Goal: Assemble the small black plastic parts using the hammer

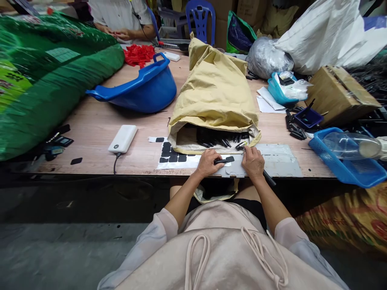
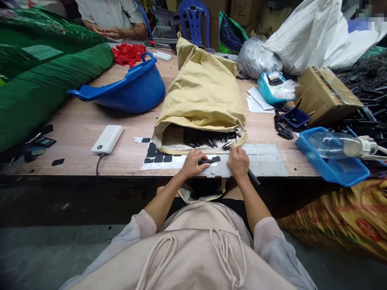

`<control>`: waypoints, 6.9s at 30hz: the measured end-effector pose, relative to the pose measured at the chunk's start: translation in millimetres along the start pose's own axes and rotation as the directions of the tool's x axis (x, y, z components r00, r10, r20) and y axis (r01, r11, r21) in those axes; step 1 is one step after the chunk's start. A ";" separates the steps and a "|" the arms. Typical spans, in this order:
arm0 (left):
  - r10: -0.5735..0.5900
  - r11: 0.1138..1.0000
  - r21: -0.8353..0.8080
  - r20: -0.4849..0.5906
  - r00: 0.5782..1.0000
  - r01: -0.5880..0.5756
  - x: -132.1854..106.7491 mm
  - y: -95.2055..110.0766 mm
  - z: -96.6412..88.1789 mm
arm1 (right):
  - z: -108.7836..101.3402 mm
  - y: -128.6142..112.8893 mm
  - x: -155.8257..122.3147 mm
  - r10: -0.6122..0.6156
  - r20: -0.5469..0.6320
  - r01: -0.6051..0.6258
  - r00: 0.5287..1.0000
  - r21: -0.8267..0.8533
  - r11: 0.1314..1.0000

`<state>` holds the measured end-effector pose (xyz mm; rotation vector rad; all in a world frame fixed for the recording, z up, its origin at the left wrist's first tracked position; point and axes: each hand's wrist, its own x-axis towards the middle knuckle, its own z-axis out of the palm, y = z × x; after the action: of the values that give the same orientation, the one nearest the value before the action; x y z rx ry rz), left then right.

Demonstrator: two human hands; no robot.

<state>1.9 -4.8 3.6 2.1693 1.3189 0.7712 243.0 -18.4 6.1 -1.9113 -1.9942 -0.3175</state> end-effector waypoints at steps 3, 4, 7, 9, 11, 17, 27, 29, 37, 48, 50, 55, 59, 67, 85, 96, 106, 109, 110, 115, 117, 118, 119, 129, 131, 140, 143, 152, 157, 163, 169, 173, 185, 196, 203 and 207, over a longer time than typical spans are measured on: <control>0.053 0.998 0.021 0.035 0.998 -0.054 -11.4 6.6 -1.5 | -0.4 -0.7 0.1 -0.002 -0.002 0.002 1.000 -0.005 1.000; 0.077 0.997 0.023 0.050 0.996 -0.078 -18.2 9.8 -1.3 | -0.5 -0.9 0.1 -0.001 -0.002 0.001 1.000 -0.006 1.000; 0.148 0.988 0.026 0.101 0.984 -0.151 -45.2 19.1 2.0 | -0.5 -1.5 -0.1 0.006 0.006 -0.006 1.000 -0.009 1.000; 0.180 0.981 0.051 0.128 0.975 -0.188 -63.9 22.8 6.7 | -0.1 -1.9 -0.3 0.014 0.010 -0.014 1.000 -0.009 1.000; 0.203 0.971 0.100 0.137 0.970 -0.218 -79.4 23.4 13.1 | 0.7 -1.9 -0.6 0.018 0.011 -0.018 1.000 -0.008 1.000; 0.255 0.940 0.214 0.075 0.964 -0.265 -101.4 23.9 28.6 | 2.6 -1.0 -1.5 -0.002 0.000 0.002 1.000 -0.022 1.000; -0.071 0.979 0.159 -0.335 0.940 0.131 -1.6 1.2 -28.0 | 4.6 -2.3 -1.1 0.002 0.006 -0.002 1.000 -0.009 1.000; -0.242 0.918 0.210 -0.371 0.896 0.335 32.5 -10.5 -42.2 | 4.9 -2.7 -0.8 0.005 0.008 -0.005 1.000 -0.003 1.000; -0.497 0.780 0.292 -0.250 0.831 0.554 65.9 -26.1 -61.5 | 5.4 -4.5 -0.9 0.014 0.014 -0.015 1.000 0.009 1.000; -0.372 0.848 0.291 -0.267 0.889 0.442 44.4 -29.8 -50.0 | 2.0 -5.0 -0.1 0.011 0.021 -0.010 1.000 -0.013 1.000; -0.299 0.888 0.252 -0.319 0.899 0.385 42.8 -28.0 -51.7 | 1.3 -5.4 0.0 0.010 0.023 -0.009 1.000 -0.014 1.000; -0.002 0.993 0.114 -0.193 0.981 0.024 18.6 -13.5 -38.4 | 0.9 -5.6 -0.4 0.018 0.035 -0.018 0.999 -0.004 1.000; 0.091 0.996 0.003 -0.029 0.995 -0.091 -0.7 -6.1 -10.8 | -0.1 -5.7 -0.5 0.025 0.041 -0.024 0.999 -0.008 1.000; 0.042 0.999 0.012 0.015 0.999 -0.042 -1.0 -9.2 1.3 | 1.9 -0.5 0.6 0.010 0.020 -0.010 1.000 0.021 1.000; -0.021 0.999 -0.031 0.001 1.000 0.021 3.9 -7.8 2.6 | -34.3 -51.3 -34.5 -0.100 0.054 0.049 0.994 0.591 0.805; -0.085 0.994 -0.072 0.003 0.996 0.085 6.8 -5.5 5.1 | -39.3 -56.2 -35.3 -0.142 0.102 0.079 0.985 0.464 0.882; -0.098 0.993 -0.070 -0.006 0.995 0.097 6.2 -2.8 4.1 | -45.5 -48.5 -38.5 -0.109 0.088 0.059 0.990 0.448 0.892; -0.086 0.994 -0.071 -0.008 0.996 0.085 5.5 -2.9 3.8 | -43.3 -41.8 -33.2 -0.073 0.036 0.051 0.997 0.424 0.904; -0.081 0.994 -0.070 -0.010 0.997 0.080 5.0 -2.9 3.7 | -42.5 -37.5 -28.4 -0.055 0.009 0.047 0.998 0.401 0.915; -0.070 0.996 -0.056 -0.025 0.997 0.069 3.5 -2.7 3.9 | -28.1 -5.7 4.2 -0.006 -0.043 0.014 0.999 0.201 0.979; -0.064 0.997 -0.051 -0.029 0.998 0.062 3.5 -2.8 4.3 | -17.2 5.0 12.2 0.007 -0.019 -0.004 1.000 0.131 0.991; -0.059 0.997 -0.048 -0.031 0.998 0.058 3.6 -2.8 4.4 | -11.7 8.5 13.9 0.004 -0.006 -0.003 1.000 0.113 0.994; -0.055 0.998 -0.045 -0.032 0.998 0.053 3.5 -2.8 4.5 | -6.6 10.5 14.0 0.001 0.000 -0.001 1.000 0.102 0.995; -0.035 0.999 -0.010 0.002 0.999 0.035 0.0 -7.6 3.4 | 3.3 1.6 3.2 0.002 0.025 -0.003 1.000 0.026 1.000; -0.005 1.000 -0.013 -0.019 1.000 0.005 -0.7 -6.7 1.9 | 2.6 1.4 3.9 0.000 0.027 -0.001 1.000 0.017 1.000; 0.437 0.894 -0.111 0.007 0.900 -0.433 -68.2 21.8 22.9 | 4.7 1.4 3.9 -0.013 0.004 0.013 1.000 0.010 1.000; 0.401 0.908 -0.191 0.133 0.906 -0.373 -100.1 11.8 49.0 | 5.3 1.0 4.3 -0.011 0.004 0.011 1.000 0.001 1.000; -0.510 0.845 0.125 0.484 0.711 0.521 -106.3 -32.9 80.0 | 6.3 0.8 5.0 -0.006 0.010 0.006 1.000 0.007 1.000; -0.412 0.904 0.112 0.487 0.770 0.412 -109.5 -24.9 78.5 | 6.6 1.0 5.3 -0.011 0.010 0.011 1.000 0.004 1.000; 0.342 0.940 -0.066 0.139 0.929 -0.336 -92.1 0.9 34.4 | 7.3 1.2 4.9 -0.022 -0.004 0.021 1.000 -0.017 1.000; 0.104 0.984 0.167 -0.302 0.948 -0.054 -8.8 -17.9 -39.0 | 7.4 1.1 4.9 -0.019 0.006 0.019 1.000 -0.017 1.000; -0.178 0.930 0.298 -0.142 0.974 0.213 24.1 -42.3 -62.0 | 7.8 0.4 5.2 -0.015 0.004 0.015 1.000 -0.012 1.000; -0.066 0.975 0.198 -0.164 0.984 0.099 14.1 -38.4 -49.5 | 5.6 0.3 6.0 0.000 0.024 0.000 1.000 0.013 1.000; -0.027 0.999 0.024 -0.036 0.999 0.028 3.8 -5.3 7.6 | 4.1 0.0 5.3 0.007 0.010 -0.007 1.000 0.011 1.000; -0.078 0.997 -0.022 -0.021 0.997 0.077 5.8 -5.4 3.7 | 0.9 14.4 2.8 0.025 0.062 -0.031 0.998 0.103 0.994; -0.061 0.997 -0.039 -0.024 0.998 0.061 6.0 -5.3 3.5 | -3.2 28.8 -7.2 0.103 0.070 -0.109 0.992 0.086 0.990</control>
<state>3.2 2.4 -1.0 2.0859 1.3652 0.7960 272.1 -24.5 3.6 -1.9854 -1.9037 -0.1366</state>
